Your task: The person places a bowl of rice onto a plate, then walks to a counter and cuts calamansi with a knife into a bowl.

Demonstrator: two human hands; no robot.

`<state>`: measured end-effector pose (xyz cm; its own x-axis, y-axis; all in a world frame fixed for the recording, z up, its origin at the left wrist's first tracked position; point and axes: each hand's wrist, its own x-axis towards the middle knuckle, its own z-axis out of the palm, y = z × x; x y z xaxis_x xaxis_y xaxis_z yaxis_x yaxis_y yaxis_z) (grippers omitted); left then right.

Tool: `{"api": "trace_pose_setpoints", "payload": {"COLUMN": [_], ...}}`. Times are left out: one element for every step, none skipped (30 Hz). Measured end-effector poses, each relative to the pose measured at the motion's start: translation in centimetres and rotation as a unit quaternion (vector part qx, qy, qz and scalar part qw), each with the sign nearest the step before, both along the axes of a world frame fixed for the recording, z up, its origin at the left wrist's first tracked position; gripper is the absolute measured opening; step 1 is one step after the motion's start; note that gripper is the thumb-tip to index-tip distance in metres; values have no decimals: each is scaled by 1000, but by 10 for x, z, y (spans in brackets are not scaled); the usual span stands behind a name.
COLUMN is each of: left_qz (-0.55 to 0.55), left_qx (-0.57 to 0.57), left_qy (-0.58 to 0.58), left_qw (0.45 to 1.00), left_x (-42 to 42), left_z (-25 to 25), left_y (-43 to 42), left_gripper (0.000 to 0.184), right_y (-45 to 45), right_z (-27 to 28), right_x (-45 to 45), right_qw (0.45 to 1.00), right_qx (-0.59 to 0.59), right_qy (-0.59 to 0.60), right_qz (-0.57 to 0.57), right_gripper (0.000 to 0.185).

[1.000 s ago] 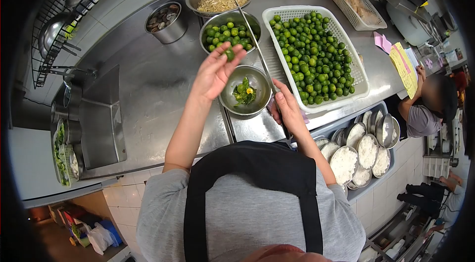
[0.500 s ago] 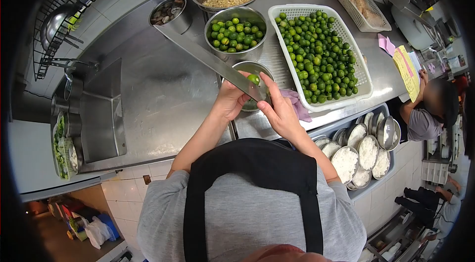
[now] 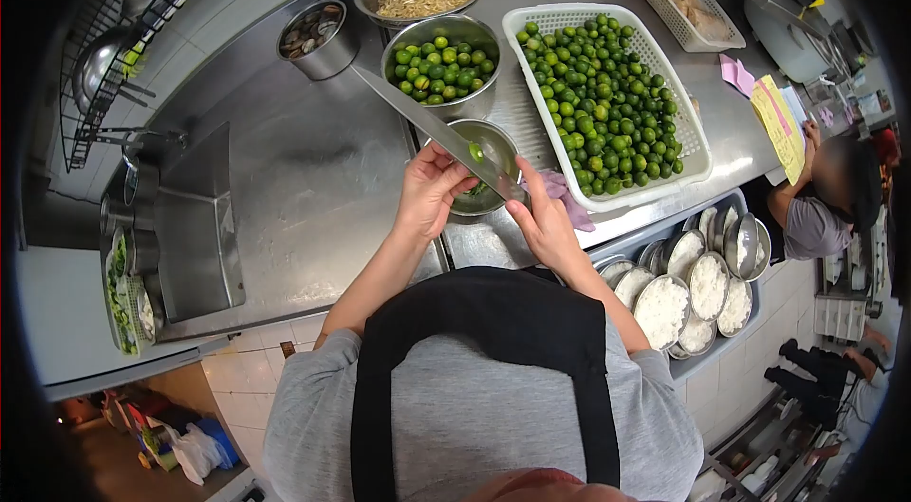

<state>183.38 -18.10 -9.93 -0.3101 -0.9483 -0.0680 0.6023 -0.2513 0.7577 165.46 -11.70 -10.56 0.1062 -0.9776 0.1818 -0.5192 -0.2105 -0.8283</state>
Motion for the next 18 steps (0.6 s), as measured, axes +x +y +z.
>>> {"api": "trace_pose_setpoints", "payload": {"left_qz": [-6, 14, 32, 52, 43, 89, 136, 137, 138, 155, 171, 156, 156, 143, 130, 94, 91, 60], "left_qx": [0, -21, -41, -93, -94, -159, -223, -250, -277, -288, -296, -298, -299, -341, -382, -395, -396, -436], "left_qy": [-2, 2, 7, -59, -57, -141, -222, -258, -293, -369, -442, -476, -475, -493, -508, -499, -499, -496], "left_qw": [1000, 1000, 999, 993, 993, 973, 939, 923, 905, 870, 829, 813, 813, 788, 761, 765, 766, 748], "left_x": [-2, -3, -5, -6, -4, -1, 4, 11, 16, 17, 18, 21, 20, 18, 12, 3, -11, -27], "left_z": [1, 2, 4, 7, 11, 17, 22, 26, 30, 33, 35, 33, 30, 30, 35, 39, 42, 43], "left_y": [-1, -2, -6, -15, -26, -40, -55, -73, -89, -102, -114, -127, -139, -149, -154, -161, -168, -176], "left_gripper": [19, 20, 22, 27, 27, 29, 31, 34, 37, 40, 43, 43, 43, 41, 38, 35, 35, 32], "right_y": [-3, -5, -6, -6, -8, -7, -5, -2, 0, -2, -5, 0, 0, -2, -4, -7, -10, -12], "right_z": [3, 8, 13, 15, 10, 17, 29, 40, 47, 33, 22, 40, 45, 51, 46, 44, 41, 37], "right_x": [1, 2, 2, 1, -2, -7, -13, -21, -30, -43, -62, -73, -87, -101, -118, -135, -147, -155], "right_qw": [1000, 1000, 999, 993, 990, 982, 971, 966, 960, 968, 978, 961, 953, 945, 939, 928, 916, 915], "right_qx": [0, 22, 43, 82, 76, 118, 158, 150, 142, 73, 10, 59, 57, 66, 61, 73, 86, 86], "right_qy": [-2, -17, -32, -77, -117, -147, -178, -210, -243, -235, -194, -248, -260, -256, -272, -302, -330, -330], "right_qz": [-6, 1, 7, 16, 27, 31, 36, 15, -4, -39, -70, -112, -144, -191, -202, -206, -210, -213], "right_gripper": [62, 61, 61, 59, 57, 55, 54, 53, 53, 55, 58, 52, 51, 52, 56, 54, 53, 53]}}
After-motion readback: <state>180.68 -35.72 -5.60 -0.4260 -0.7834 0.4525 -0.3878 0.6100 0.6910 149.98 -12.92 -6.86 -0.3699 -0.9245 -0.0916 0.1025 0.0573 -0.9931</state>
